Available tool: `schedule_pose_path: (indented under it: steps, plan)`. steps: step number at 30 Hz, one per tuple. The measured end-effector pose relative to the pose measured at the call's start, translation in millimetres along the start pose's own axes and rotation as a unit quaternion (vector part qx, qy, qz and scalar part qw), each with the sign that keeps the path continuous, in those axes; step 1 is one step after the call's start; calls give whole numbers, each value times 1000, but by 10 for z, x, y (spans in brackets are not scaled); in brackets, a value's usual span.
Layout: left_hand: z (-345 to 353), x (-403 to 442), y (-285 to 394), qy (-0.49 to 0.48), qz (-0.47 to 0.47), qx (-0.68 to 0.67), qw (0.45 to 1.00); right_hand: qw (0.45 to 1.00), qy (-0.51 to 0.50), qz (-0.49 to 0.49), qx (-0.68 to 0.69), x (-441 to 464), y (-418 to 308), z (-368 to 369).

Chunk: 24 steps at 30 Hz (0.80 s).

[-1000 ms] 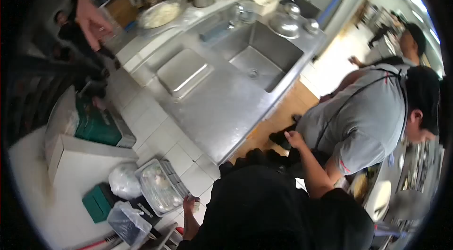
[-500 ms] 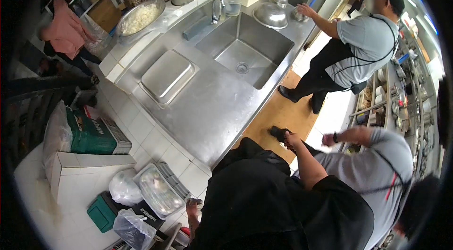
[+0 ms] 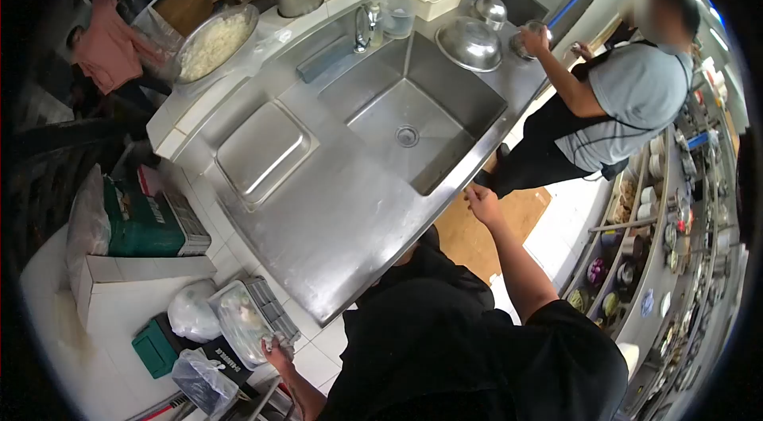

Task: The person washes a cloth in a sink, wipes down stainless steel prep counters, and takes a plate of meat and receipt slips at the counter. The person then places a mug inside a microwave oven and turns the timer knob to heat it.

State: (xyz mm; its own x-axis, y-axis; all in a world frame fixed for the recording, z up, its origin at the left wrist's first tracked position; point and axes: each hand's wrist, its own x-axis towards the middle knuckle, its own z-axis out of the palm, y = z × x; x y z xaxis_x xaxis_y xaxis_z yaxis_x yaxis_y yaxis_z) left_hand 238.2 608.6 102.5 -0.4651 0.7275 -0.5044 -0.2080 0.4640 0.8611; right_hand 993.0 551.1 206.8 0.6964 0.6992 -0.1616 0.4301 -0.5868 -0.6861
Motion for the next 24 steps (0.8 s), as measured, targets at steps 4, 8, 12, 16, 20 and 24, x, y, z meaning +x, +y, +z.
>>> schedule_pose_path:
  steps: [4, 8, 12, 16, 20, 24]
  plan:
    - [614, -688, 242, 101, 63, 40, 992, 993, 23, -120, -2, 676, -136, -65]
    - [1343, -1283, 519, 156, 108, 2, 982, 989, -85, -119, -24, 1142, -191, -97]
    - [2240, -1696, 958, 77, 91, -81, 990, 982, -94, -133, -94, 1370, -282, -79]
    - [3057, -1528, 1091, -174, 32, -142, 974, 947, -307, 17, -96, 1758, -676, -119]
    - [4371, -1643, 1187, -290, 60, -58, 953, 958, -221, -163, 78, 2684, -790, 603]
    - [5346, -1696, 1091, -289, -2, -9, 957, 944, -236, -138, 184, 3610, -1748, 1027]
